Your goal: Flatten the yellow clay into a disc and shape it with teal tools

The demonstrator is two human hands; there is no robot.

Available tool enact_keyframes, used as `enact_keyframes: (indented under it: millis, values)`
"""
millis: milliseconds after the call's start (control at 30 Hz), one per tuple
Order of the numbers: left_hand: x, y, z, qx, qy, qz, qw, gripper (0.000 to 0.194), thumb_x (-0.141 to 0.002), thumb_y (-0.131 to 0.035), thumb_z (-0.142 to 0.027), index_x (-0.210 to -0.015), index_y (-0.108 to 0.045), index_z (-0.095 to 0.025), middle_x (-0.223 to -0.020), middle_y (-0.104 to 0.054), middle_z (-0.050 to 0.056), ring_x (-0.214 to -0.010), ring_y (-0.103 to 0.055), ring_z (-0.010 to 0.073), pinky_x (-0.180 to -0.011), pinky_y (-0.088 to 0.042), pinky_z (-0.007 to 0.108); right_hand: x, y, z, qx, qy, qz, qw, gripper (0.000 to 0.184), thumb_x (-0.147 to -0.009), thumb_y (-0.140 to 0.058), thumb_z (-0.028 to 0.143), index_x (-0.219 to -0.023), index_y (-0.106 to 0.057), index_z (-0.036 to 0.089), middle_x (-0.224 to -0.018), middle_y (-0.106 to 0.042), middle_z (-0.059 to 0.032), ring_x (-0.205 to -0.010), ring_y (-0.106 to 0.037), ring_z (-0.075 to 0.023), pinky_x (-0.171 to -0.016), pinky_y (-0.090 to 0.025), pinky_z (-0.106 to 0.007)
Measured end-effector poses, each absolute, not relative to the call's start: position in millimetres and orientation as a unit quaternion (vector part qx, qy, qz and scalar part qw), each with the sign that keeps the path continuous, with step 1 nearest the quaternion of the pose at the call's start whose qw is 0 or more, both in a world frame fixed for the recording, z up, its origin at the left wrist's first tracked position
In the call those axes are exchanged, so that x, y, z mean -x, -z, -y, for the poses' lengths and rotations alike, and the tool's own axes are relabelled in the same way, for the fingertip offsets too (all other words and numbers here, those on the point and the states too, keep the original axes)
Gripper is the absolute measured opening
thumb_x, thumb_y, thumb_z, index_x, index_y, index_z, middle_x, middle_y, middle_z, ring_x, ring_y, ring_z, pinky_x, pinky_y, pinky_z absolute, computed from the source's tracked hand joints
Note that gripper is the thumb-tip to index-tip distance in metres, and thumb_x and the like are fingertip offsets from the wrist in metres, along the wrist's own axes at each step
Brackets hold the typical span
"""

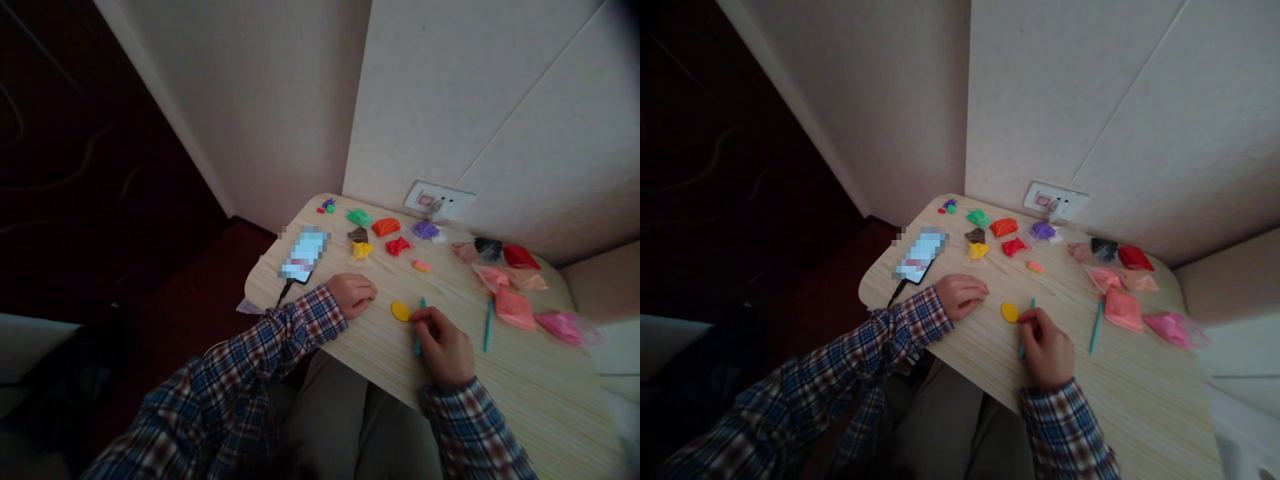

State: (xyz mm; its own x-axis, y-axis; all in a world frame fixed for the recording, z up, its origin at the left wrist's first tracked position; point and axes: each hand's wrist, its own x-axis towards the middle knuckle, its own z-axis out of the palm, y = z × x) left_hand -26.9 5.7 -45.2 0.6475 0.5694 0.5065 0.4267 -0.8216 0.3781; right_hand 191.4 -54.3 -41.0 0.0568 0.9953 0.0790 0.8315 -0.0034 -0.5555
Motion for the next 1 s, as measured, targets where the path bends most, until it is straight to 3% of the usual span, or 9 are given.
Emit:
enact_keyframes:
  millis: [167, 400, 1000]
  values:
    - [37.8, 38.9, 0.5, -0.883, -0.354, -0.291, 0.098, 0.024, -0.078, -0.037, -0.010, -0.081, -0.061, -0.015, -0.091, -0.068, 0.007, -0.086, -0.062, 0.0149, -0.079, -0.051, 0.027, -188.0, 38.3, 54.3, 0.680, -0.179, 0.666, 0.249, 0.024, -0.074, -0.040, 0.035, -0.075, -0.059, 0.021, -0.050, -0.053, 0.0021, -0.045, -0.049, -0.0133, -0.048, -0.030, -0.024]
    - [37.7, 38.8, 0.3, -0.902, -0.323, -0.273, 0.088, 0.022, -0.079, -0.039, -0.013, -0.079, -0.061, -0.015, -0.085, -0.067, 0.006, -0.079, -0.062, 0.0162, -0.071, -0.050, 0.027, -187.2, 37.9, 53.6, 0.675, -0.186, 0.669, 0.249, 0.023, -0.076, -0.039, 0.035, -0.075, -0.058, 0.021, -0.050, -0.052, 0.0023, -0.047, -0.050, -0.0134, -0.049, -0.029, -0.024]
    - [37.8, 48.9, -2.0, -0.903, -0.281, -0.320, 0.061, 0.020, -0.078, -0.040, -0.012, -0.073, -0.059, -0.016, -0.080, -0.064, 0.005, -0.076, -0.059, 0.0156, -0.070, -0.048, 0.025, -187.7, 41.9, 50.9, 0.686, -0.172, 0.667, 0.233, 0.022, -0.076, -0.041, 0.034, -0.077, -0.060, 0.022, -0.053, -0.056, 0.0018, -0.049, -0.050, -0.0134, -0.049, -0.026, -0.023]
